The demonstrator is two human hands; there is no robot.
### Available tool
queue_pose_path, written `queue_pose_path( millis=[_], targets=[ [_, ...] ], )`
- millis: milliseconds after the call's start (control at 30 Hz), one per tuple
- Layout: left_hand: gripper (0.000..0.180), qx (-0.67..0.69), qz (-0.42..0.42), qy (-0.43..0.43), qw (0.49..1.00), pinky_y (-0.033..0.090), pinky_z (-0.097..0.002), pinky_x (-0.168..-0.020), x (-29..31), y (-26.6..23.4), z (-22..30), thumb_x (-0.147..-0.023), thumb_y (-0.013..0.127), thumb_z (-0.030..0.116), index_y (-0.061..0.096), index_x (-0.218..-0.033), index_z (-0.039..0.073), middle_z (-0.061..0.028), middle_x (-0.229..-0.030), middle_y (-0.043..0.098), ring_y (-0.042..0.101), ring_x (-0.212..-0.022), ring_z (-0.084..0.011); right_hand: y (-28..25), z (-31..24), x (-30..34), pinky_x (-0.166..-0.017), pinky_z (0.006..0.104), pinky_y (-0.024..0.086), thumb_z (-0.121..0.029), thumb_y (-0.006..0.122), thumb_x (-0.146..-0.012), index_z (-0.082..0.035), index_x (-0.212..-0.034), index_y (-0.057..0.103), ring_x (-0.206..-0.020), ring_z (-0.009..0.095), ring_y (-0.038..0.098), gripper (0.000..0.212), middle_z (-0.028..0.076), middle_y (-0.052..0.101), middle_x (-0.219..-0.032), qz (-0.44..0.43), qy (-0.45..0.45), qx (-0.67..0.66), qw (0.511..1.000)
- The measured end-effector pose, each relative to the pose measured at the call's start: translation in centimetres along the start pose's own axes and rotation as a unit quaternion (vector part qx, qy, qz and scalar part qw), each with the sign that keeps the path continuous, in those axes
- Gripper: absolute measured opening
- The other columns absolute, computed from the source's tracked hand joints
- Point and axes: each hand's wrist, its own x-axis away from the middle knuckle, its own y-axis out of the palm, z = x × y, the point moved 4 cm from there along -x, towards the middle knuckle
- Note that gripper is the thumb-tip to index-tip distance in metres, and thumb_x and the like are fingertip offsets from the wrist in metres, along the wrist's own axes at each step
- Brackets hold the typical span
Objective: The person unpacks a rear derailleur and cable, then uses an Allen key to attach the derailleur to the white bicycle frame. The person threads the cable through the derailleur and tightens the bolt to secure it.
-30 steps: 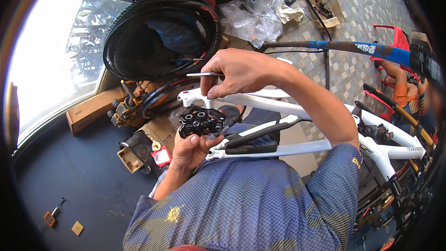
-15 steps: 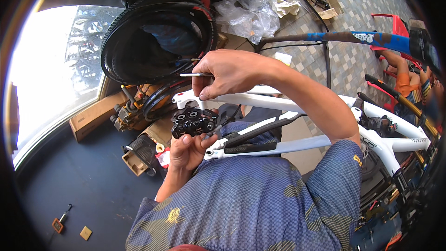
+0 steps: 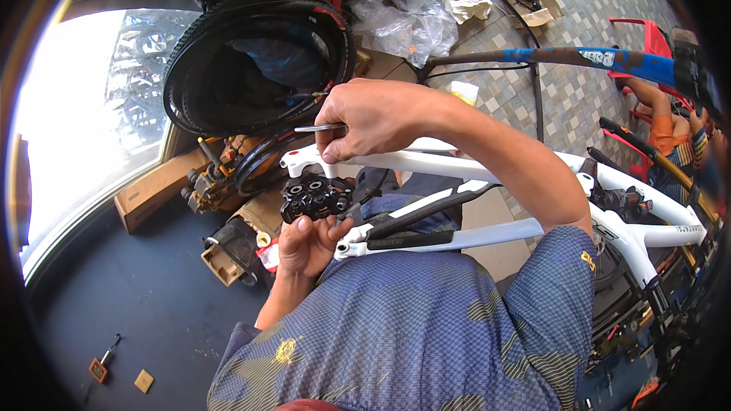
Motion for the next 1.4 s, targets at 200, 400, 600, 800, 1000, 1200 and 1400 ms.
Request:
queue_pose_path(
  millis=[200,400,600,800,1000,1200,1400],
  targets=[
    [0.064,0.001,-0.003,-0.012,1.0,0.055,-0.0532,-0.104,-0.1,0.0,-0.1,-0.088,0.071,0.007,0.039,-0.142,-0.005,-0.0228,-0.138,0.055,0.057,-0.129,-0.0348,0.1,0.1,-0.1,-0.068,0.0375,0.05,-0.023,0.074,-0.088,-0.002,-0.098,0.075,-0.074,0.023,0.066,0.023,0.012,0.072,-0.082,0.015,-0.003,-0.016,1.0],
    [0.075,-0.029,0.002,-0.01,1.0,0.055,-0.0497,-0.103,-0.1,-0.1,-0.2,-0.088,0.07,0.012,0.03,-0.151,-0.003,-0.036,-0.148,0.039,0.05,-0.136,-0.0395,0.1,0.0,0.1,-0.064,0.0384,0.048,-0.027,0.072,-0.089,-0.001,-0.096,0.074,-0.068,0.024,0.064,0.028,0.013,0.07,-0.076,0.005,0.014,0.001,1.0],
    [0.076,-0.028,0.003,-0.007,1.0,0.055,-0.0511,-0.103,0.1,-0.1,-0.2,-0.089,0.069,0.011,0.028,-0.152,-0.003,-0.0367,-0.149,0.037,0.048,-0.137,-0.0407,0.0,-0.4,0.3,-0.064,0.0391,0.048,-0.026,0.068,-0.09,0.0,-0.097,0.073,-0.066,0.024,0.063,0.028,0.013,0.068,-0.074,0.002,0.019,0.022,1.0],
    [0.073,-0.029,-0.008,-0.01,0.999,0.055,-0.0526,-0.103,0.3,0.4,0.0,-0.088,0.068,0.007,0.03,-0.15,-0.003,-0.0357,-0.149,0.038,0.05,-0.135,-0.0397,-0.3,-0.2,-0.1,-0.075,0.0385,0.05,-0.014,0.057,-0.091,0.001,-0.112,0.064,-0.082,0.025,0.065,0.026,0.014,0.07,-0.094,0.029,0.027,0.026,0.999],
    [0.071,-0.021,0.004,0.008,1.0,0.055,-0.0527,-0.102,1.0,-0.6,0.3,-0.088,0.067,0.005,0.031,-0.149,-0.002,-0.0345,-0.147,0.041,0.05,-0.136,-0.0396,-0.8,-2.3,-1.1,-0.077,0.0404,0.052,0.0,0.048,-0.095,0.001,-0.115,0.059,-0.088,0.025,0.068,0.024,0.012,0.065,-0.098,0.037,0.06,-0.022,0.997],
    [0.07,-0.01,0.003,0.011,1.0,0.055,-0.053,-0.103,1.8,-0.9,0.5,-0.088,0.067,0.004,0.032,-0.149,-0.002,-0.0338,-0.147,0.042,0.049,-0.137,-0.0391,0.4,-2.5,-3.7,-0.075,0.0399,0.053,0.002,0.054,-0.093,0.003,-0.103,0.067,-0.076,0.024,0.066,0.017,0.013,0.061,-0.096,0.013,-0.044,0.035,0.998],
    [0.068,-0.005,0.007,0.02,1.0,0.054,-0.0536,-0.103,2.1,-2.0,0.6,-0.089,0.067,0.004,0.033,-0.147,-0.003,-0.0332,-0.147,0.042,0.049,-0.137,-0.0389,0.8,-3.2,-4.3,-0.077,0.0418,0.053,-0.006,0.062,-0.093,0.001,-0.101,0.07,-0.077,0.028,0.069,0.013,0.015,0.07,-0.097,0.021,-0.072,0.075,0.994]
  ],
)
